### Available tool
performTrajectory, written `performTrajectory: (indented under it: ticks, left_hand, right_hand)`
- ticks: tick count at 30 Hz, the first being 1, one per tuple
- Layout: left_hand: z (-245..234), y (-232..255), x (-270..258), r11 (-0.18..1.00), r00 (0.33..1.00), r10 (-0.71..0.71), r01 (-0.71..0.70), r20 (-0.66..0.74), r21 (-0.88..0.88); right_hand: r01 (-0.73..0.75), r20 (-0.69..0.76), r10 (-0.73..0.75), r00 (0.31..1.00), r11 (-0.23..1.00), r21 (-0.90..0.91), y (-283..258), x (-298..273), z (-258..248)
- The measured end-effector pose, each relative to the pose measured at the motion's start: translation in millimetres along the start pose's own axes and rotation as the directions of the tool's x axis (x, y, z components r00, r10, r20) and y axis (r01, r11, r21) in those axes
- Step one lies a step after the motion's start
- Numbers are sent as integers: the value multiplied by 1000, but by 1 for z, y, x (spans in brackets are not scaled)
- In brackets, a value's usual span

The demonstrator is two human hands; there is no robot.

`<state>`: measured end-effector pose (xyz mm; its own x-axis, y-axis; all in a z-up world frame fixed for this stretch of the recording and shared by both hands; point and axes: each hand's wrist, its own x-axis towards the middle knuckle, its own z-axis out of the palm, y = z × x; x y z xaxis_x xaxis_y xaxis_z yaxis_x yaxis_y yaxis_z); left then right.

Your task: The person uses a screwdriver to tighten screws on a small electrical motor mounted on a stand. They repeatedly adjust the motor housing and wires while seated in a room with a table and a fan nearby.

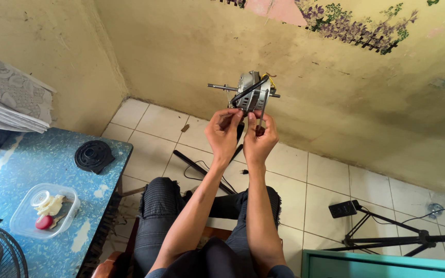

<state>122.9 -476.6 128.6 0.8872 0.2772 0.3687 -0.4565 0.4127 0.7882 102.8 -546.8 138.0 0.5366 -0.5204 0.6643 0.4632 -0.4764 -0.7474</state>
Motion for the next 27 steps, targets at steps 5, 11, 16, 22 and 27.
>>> performTrajectory:
  ticks: [5, 11, 16, 22, 27]
  left_hand:
    - [-3, 0, 4, 988, 993, -121, 120, 4, -96]
    - [-2, -6, 13, 956, 972, -233, 229, 0, -182]
    - [-4, -4, 13, 944, 965, -263, 259, 10, -205]
    - [-6, 5, 14, 921, 942, -333, 335, 44, -198]
    - [-8, 5, 17, 909, 930, -360, 368, 78, -194]
  right_hand:
    - [13, -4, -13, 1000, 1000, -20, 0, 0, -2]
    - [-22, 15, 21, 1000, 999, 26, -5, 0, -2]
    - [-27, 21, 27, 999, 999, 29, -7, -1, -2]
    - [-76, 17, 75, 997, 996, 53, -7, -2, 0]
    - [-55, 22, 55, 998, 998, 37, -8, -2, -1]
